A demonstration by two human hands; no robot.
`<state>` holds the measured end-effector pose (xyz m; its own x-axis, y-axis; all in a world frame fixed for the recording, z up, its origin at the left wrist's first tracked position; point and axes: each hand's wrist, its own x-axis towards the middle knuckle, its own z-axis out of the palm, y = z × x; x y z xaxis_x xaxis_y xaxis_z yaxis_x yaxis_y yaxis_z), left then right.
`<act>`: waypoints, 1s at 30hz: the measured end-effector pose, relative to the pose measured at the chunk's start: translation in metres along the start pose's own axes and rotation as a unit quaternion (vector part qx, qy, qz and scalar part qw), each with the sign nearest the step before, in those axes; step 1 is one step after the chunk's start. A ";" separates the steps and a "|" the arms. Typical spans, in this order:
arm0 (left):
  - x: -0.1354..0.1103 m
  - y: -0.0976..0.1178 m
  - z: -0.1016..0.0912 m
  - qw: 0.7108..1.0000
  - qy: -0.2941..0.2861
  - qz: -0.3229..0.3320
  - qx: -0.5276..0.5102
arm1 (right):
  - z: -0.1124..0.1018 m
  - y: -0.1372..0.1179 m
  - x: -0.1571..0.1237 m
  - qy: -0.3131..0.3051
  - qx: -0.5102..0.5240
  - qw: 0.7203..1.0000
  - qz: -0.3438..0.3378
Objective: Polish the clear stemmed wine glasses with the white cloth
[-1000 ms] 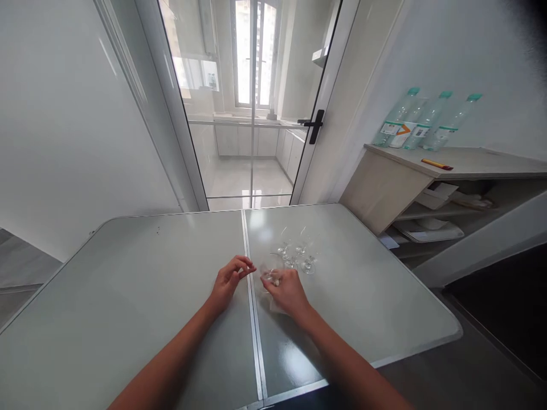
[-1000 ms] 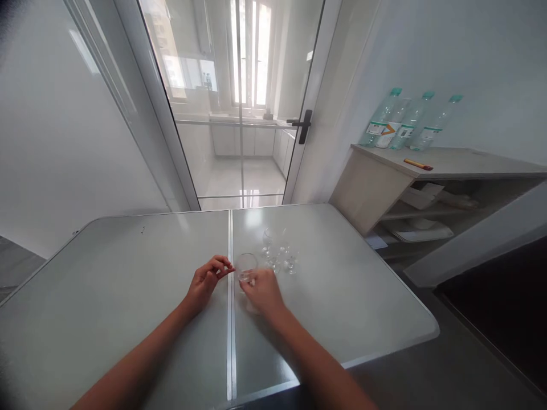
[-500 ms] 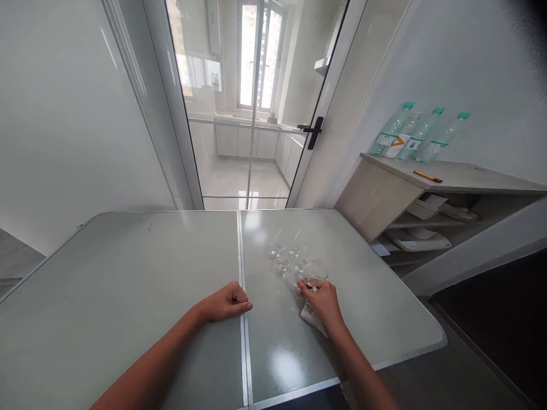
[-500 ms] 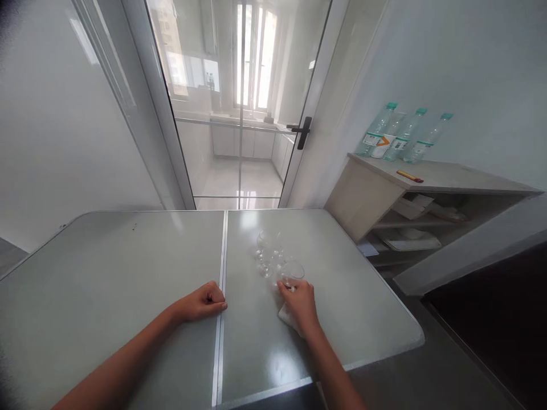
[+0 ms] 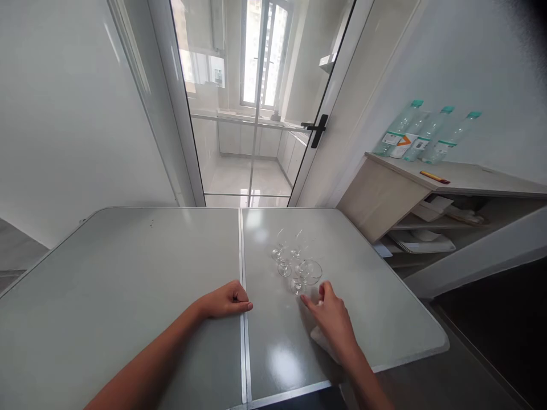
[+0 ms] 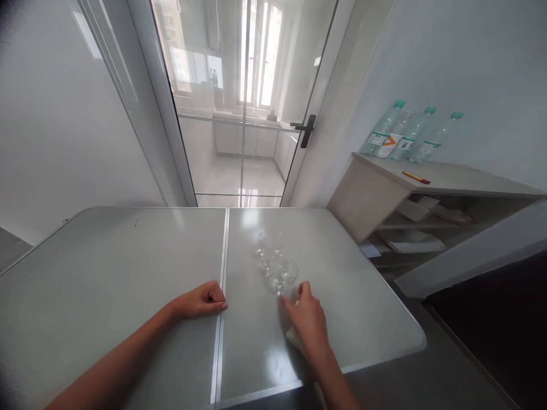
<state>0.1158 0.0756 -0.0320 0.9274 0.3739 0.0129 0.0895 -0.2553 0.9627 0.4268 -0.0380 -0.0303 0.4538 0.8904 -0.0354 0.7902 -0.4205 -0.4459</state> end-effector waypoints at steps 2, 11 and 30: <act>0.001 -0.002 -0.002 1.000 -0.009 -0.001 -0.019 | -0.001 -0.003 -0.021 -0.049 -0.064 0.997 -0.021; -0.006 -0.022 -0.013 0.968 0.156 0.015 -0.198 | 0.067 -0.128 -0.016 -0.240 0.243 0.875 -0.342; 0.003 -0.018 -0.013 0.965 0.224 -0.029 -0.135 | 0.090 -0.137 0.044 -0.497 0.570 0.625 -0.196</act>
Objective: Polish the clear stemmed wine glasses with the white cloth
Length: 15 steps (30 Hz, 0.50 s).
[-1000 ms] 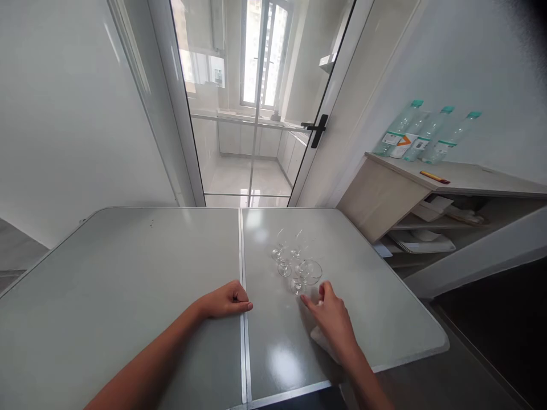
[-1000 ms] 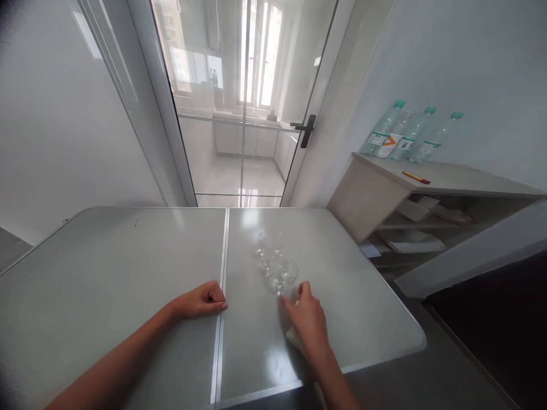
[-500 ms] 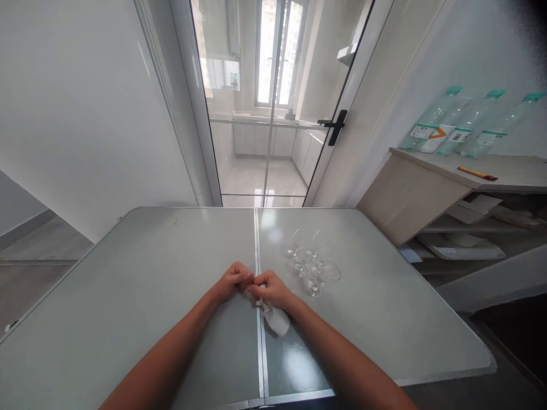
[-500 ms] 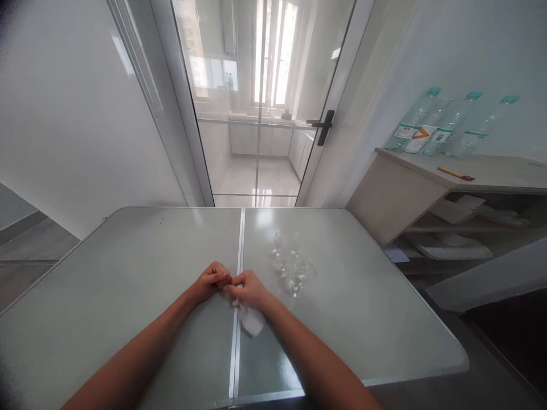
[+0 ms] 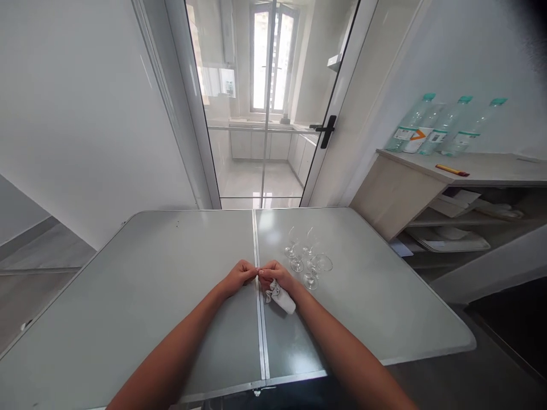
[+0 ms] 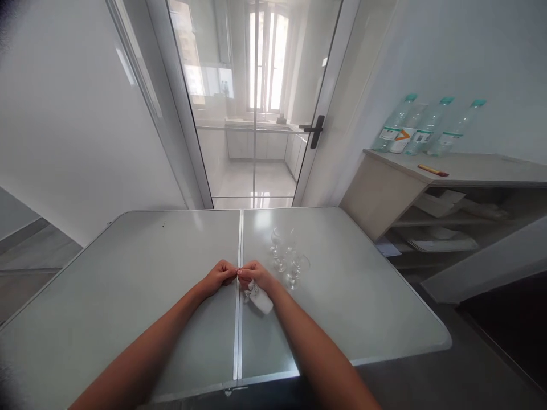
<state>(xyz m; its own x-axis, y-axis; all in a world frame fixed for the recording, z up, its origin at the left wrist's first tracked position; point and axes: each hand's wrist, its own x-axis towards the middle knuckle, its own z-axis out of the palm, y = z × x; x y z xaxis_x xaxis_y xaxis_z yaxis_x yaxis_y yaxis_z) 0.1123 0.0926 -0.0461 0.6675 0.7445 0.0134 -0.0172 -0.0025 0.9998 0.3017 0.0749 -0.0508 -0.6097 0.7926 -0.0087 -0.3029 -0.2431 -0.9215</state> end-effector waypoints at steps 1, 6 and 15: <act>0.000 0.000 0.000 1.000 -0.002 0.000 0.003 | 0.000 0.000 0.000 -0.003 0.009 1.000 0.002; 0.001 -0.002 0.000 1.000 -0.008 0.003 0.006 | -0.003 0.000 -0.001 -0.017 0.039 0.999 0.017; -0.002 0.000 -0.004 0.998 -0.062 0.002 -0.023 | -0.001 -0.001 0.001 -0.037 0.055 0.997 0.027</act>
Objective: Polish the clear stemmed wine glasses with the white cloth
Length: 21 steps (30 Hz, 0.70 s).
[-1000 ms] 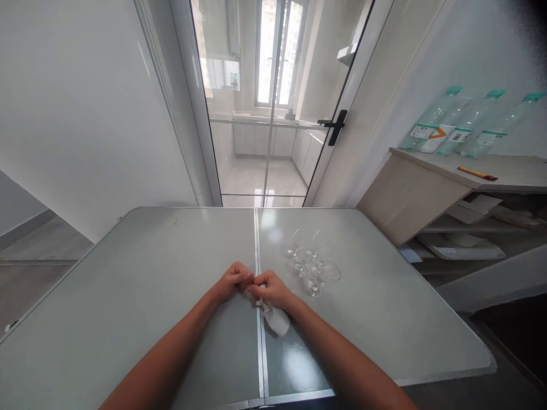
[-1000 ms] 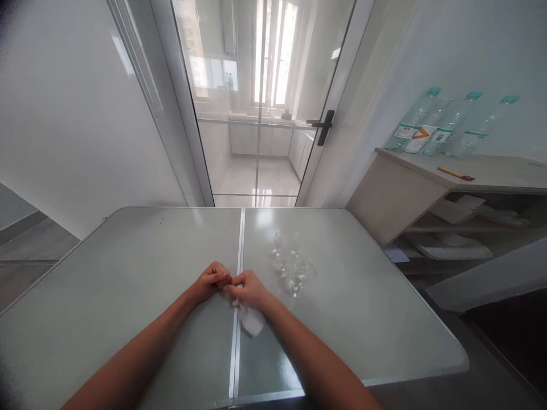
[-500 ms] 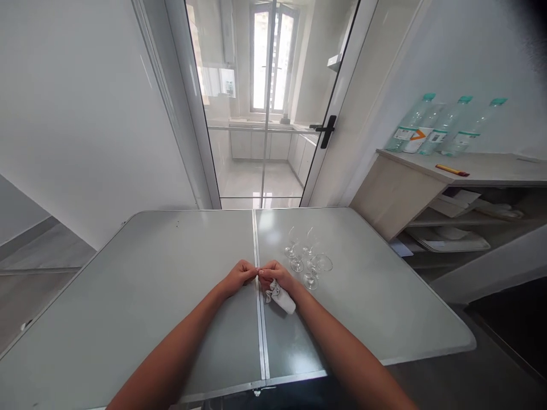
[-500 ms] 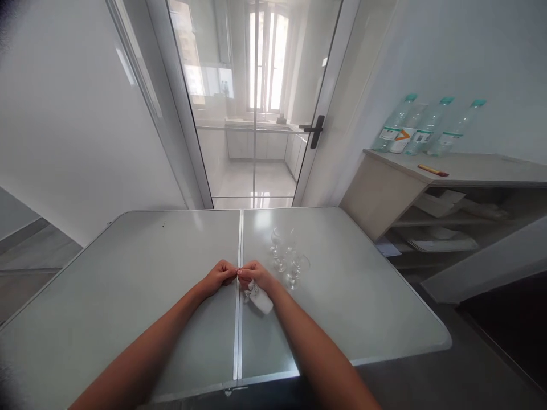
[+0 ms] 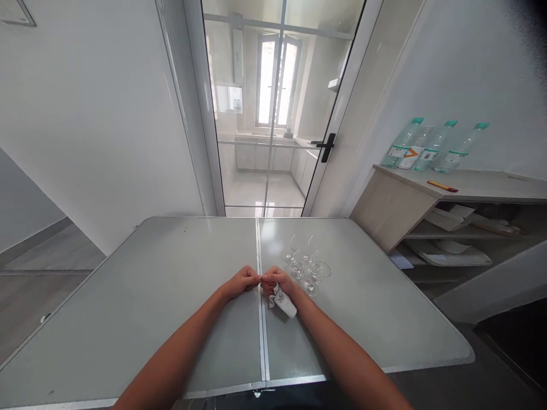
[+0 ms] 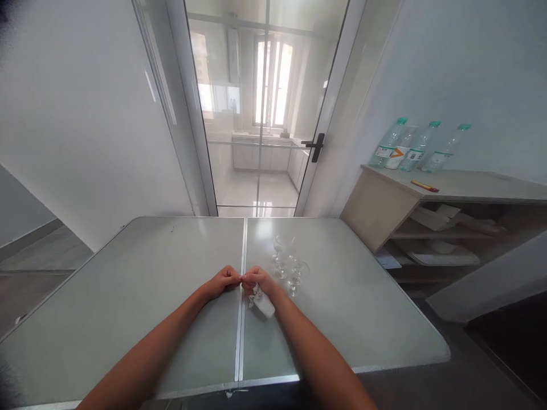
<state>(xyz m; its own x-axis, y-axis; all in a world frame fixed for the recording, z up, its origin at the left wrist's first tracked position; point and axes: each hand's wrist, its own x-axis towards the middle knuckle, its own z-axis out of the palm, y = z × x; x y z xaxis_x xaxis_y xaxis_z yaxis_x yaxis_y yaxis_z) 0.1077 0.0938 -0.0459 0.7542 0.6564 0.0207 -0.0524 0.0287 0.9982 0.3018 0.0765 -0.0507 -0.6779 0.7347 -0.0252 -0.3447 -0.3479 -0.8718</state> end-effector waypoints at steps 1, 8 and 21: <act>-0.001 0.001 -0.001 1.000 -0.018 -0.005 -0.007 | 0.000 0.000 0.000 -0.003 0.001 1.000 0.000; -0.005 0.002 -0.006 0.990 -0.104 -0.043 -0.085 | -0.002 0.000 0.000 -0.019 0.005 1.000 0.000; -0.007 -0.008 -0.010 0.984 -0.090 -0.045 -0.147 | -0.004 0.007 0.003 -0.026 -0.007 1.000 -0.014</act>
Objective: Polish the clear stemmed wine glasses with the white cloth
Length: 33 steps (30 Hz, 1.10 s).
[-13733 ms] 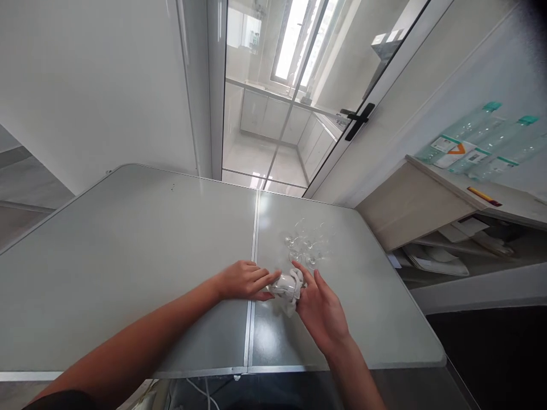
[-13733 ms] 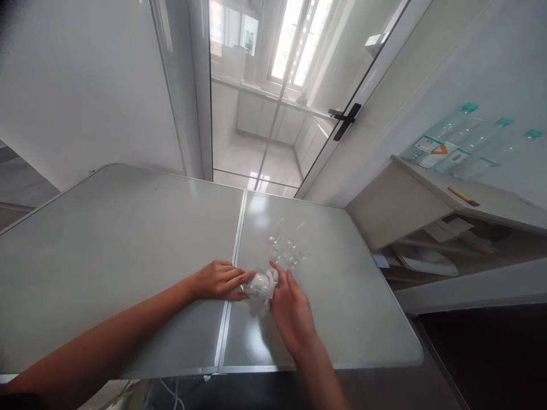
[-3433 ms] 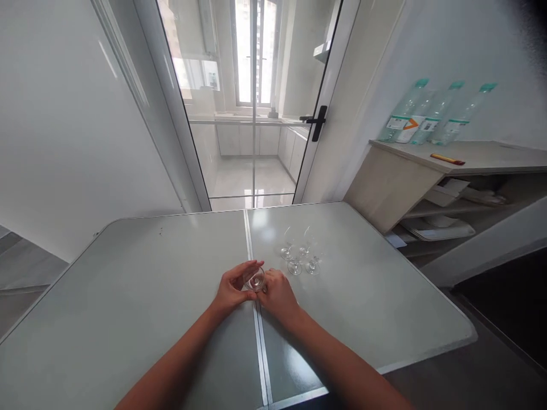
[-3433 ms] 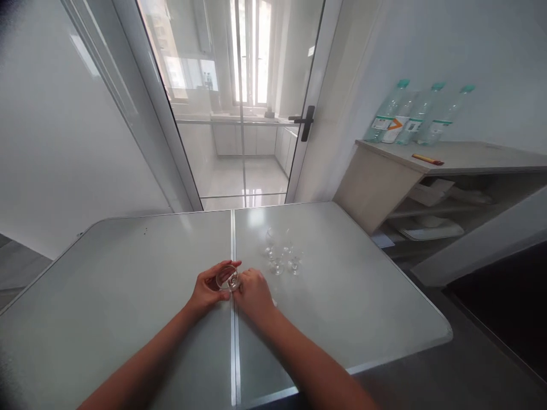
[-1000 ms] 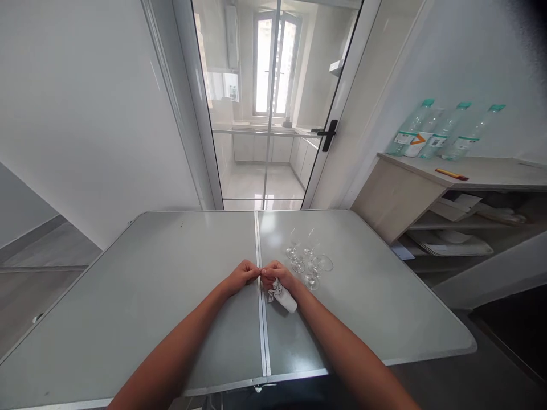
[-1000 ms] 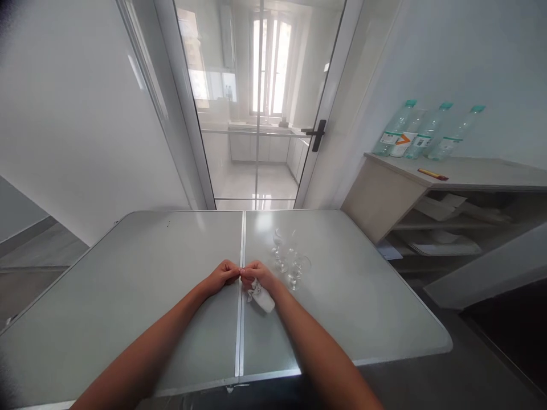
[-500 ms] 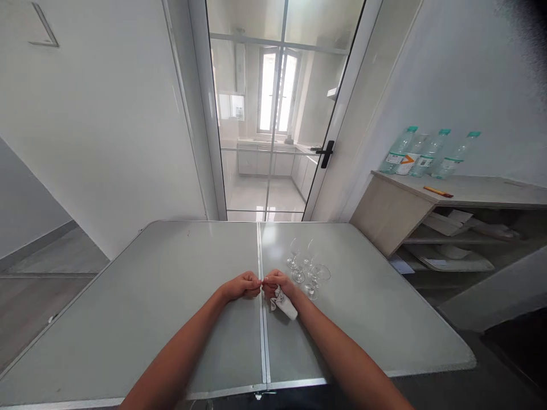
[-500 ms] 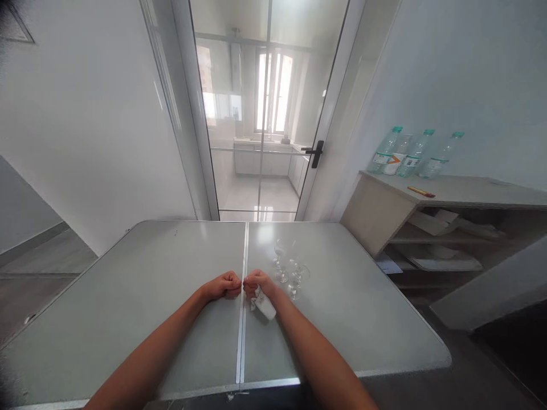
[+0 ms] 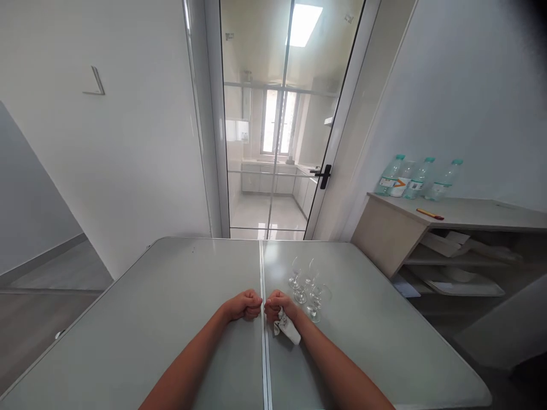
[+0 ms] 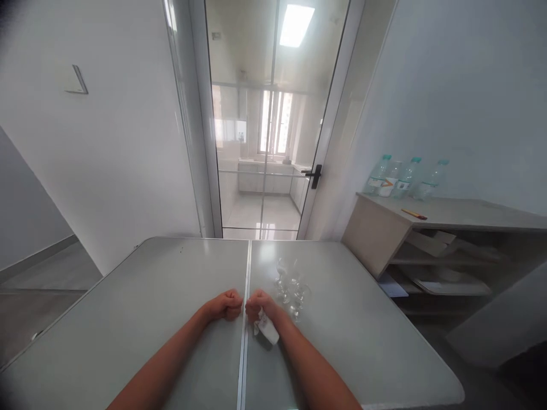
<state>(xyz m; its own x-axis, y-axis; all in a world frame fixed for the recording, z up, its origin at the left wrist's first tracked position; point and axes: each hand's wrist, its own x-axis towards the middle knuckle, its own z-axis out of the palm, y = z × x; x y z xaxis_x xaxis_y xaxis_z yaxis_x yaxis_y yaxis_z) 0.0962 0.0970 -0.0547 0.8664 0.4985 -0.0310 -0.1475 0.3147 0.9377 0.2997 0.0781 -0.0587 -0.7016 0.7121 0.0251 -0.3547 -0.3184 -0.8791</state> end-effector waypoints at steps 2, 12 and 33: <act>-0.001 -0.001 0.001 1.000 0.004 0.007 0.003 | 0.001 0.000 0.001 0.007 -0.008 1.000 -0.009; -0.001 -0.003 0.006 0.998 0.041 0.037 0.015 | 0.012 -0.003 0.008 0.057 -0.039 0.997 -0.018; -0.004 -0.003 0.002 0.993 0.102 0.019 0.061 | 0.049 -0.005 -0.002 0.183 -0.307 0.934 0.020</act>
<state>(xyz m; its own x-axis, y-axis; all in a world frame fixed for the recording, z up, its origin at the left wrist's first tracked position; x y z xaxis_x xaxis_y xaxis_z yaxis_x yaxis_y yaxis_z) 0.0943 0.0922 -0.0561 0.7445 0.6656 -0.0522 -0.1088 0.1980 0.9741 0.2726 0.0471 -0.0311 -0.4090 0.9092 -0.0783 0.1664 -0.0101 -0.9860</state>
